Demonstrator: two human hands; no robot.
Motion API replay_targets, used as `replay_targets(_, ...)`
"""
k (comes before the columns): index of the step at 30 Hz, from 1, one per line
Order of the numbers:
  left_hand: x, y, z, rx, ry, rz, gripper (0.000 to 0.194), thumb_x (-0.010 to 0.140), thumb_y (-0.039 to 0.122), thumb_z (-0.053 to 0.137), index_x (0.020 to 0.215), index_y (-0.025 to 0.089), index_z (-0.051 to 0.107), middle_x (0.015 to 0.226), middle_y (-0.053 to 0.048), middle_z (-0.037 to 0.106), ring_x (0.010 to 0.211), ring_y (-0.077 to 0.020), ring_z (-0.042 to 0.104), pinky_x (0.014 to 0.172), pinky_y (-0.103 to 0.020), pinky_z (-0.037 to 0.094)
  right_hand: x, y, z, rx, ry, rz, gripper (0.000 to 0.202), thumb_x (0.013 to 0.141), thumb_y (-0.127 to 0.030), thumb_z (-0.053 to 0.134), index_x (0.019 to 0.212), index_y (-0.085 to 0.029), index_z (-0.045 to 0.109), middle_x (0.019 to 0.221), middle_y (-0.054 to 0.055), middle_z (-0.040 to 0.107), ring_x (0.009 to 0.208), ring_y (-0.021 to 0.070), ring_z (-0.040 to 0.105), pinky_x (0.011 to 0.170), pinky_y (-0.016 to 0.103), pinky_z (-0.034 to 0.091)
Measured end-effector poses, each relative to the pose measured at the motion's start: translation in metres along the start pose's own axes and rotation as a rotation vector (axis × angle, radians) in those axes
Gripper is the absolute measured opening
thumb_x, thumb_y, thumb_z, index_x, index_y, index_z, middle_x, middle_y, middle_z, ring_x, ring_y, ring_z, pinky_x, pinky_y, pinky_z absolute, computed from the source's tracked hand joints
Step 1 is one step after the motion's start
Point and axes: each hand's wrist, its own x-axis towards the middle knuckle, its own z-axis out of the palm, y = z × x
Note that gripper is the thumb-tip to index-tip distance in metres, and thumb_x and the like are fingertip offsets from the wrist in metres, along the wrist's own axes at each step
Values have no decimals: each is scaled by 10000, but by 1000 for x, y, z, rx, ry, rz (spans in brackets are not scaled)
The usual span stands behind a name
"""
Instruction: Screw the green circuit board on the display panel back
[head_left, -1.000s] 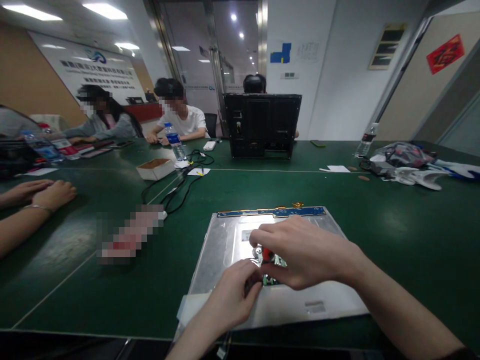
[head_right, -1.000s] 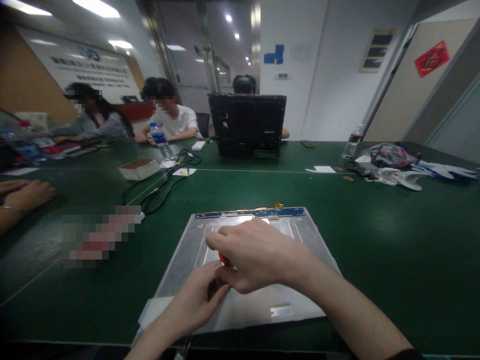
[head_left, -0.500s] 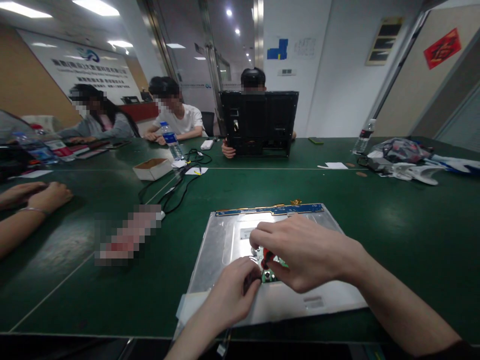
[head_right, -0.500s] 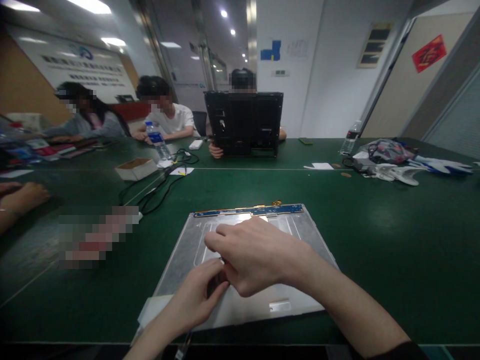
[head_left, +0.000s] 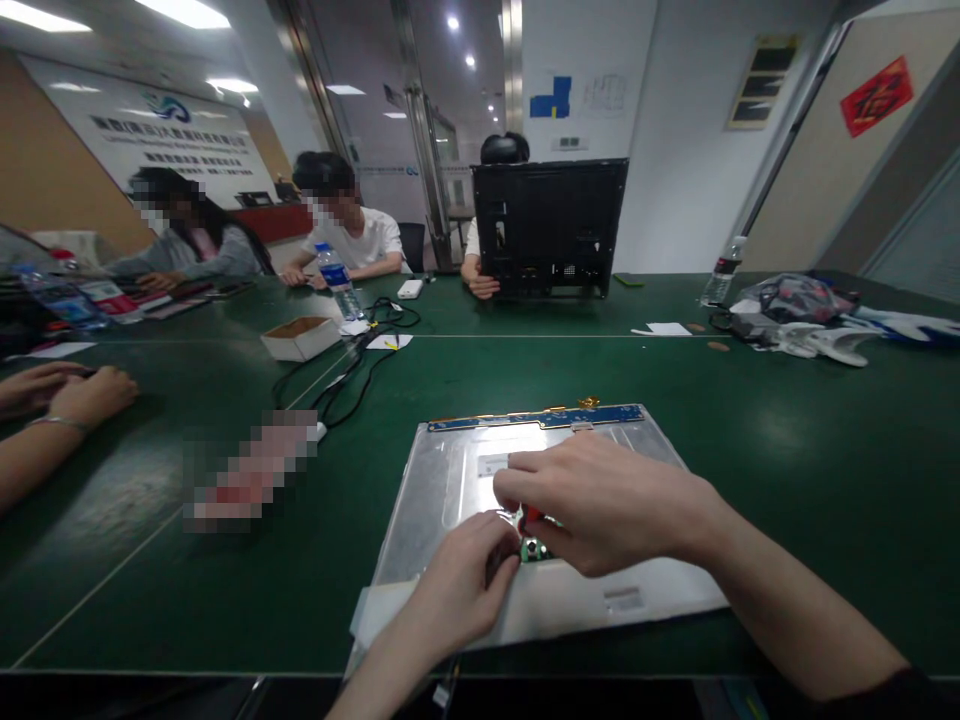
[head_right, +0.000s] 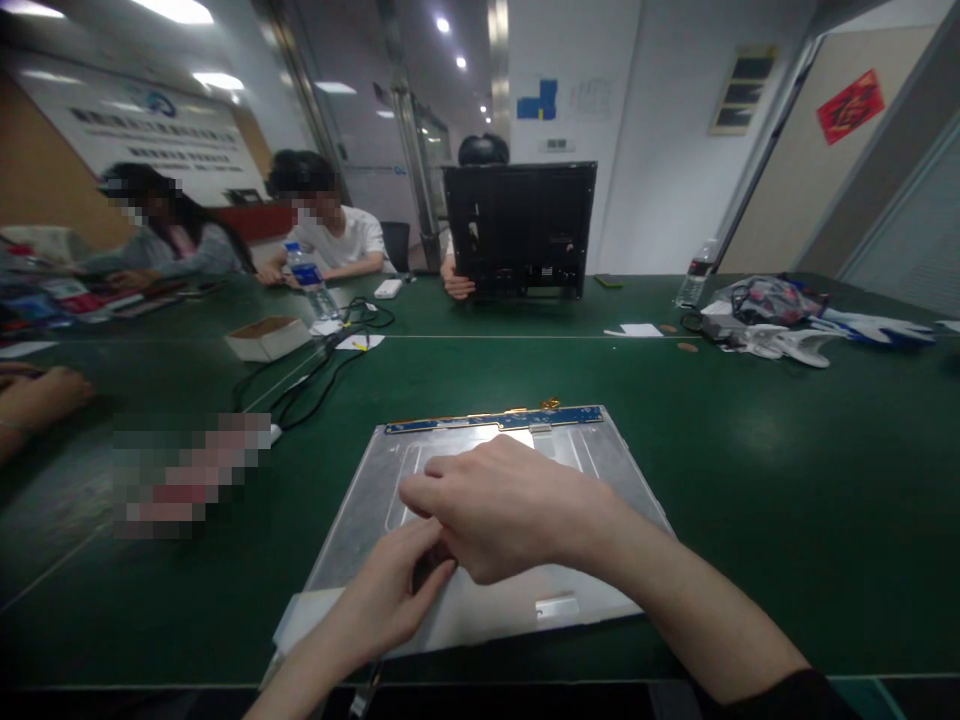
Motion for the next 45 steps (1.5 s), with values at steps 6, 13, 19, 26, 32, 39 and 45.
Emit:
replay_targets(6, 0, 2, -1, -18, 7, -3, 102, 792, 137, 469, 832, 182, 551, 838, -49, 608, 785, -209, 559, 700, -307, 424, 3, 1, 4, -64, 17, 73, 175, 875, -355, 555, 905, -182, 552, 738, 22, 650, 604, 138, 526, 511, 290, 210)
replay_targets(13, 0, 3, -2, -12, -3, -9, 80, 783, 132, 478, 795, 185, 537, 806, -41, 594, 750, -200, 547, 656, -295, 407, 1, 0, -2, 13, -14, 65, 133, 832, -194, 552, 958, -177, 513, 857, 32, 659, 663, 139, 541, 516, 279, 258)
replay_targets(19, -1, 1, -1, -13, 15, 10, 115, 793, 118, 475, 841, 183, 557, 842, -44, 602, 793, -206, 560, 690, -298, 422, 2, 1, 0, 10, -16, 83, 123, 880, -306, 542, 889, -183, 547, 802, 28, 668, 662, 150, 561, 528, 283, 261)
replay_targets(26, 0, 1, -2, -7, 14, 9, 93, 784, 111, 484, 812, 181, 539, 809, -38, 585, 755, -197, 542, 658, -288, 403, 1, 2, -1, 37, -16, 68, 92, 859, -201, 537, 946, -176, 525, 859, 27, 650, 666, 137, 532, 526, 275, 276)
replay_targets(32, -1, 1, -1, -27, 7, 35, 163, 805, 86, 445, 880, 179, 555, 870, -52, 597, 810, -204, 549, 710, -304, 416, 3, 0, 1, -8, -2, 89, 116, 869, -284, 559, 903, -173, 552, 827, 34, 654, 665, 148, 548, 523, 283, 259)
replay_targets(39, -1, 1, -1, -15, 1, 11, 125, 807, 107, 447, 817, 181, 548, 822, -47, 584, 771, -200, 543, 682, -296, 418, 3, -1, 0, 6, -8, 67, 99, 852, -199, 556, 947, -174, 539, 861, 29, 668, 679, 145, 564, 530, 277, 273)
replay_targets(45, 0, 0, -2, -22, 1, 21, 136, 826, 125, 448, 854, 183, 568, 848, -56, 597, 804, -211, 551, 718, -304, 433, 0, 2, -1, 28, -10, 77, 152, 847, -284, 580, 951, -177, 550, 859, 41, 666, 699, 157, 566, 544, 280, 282)
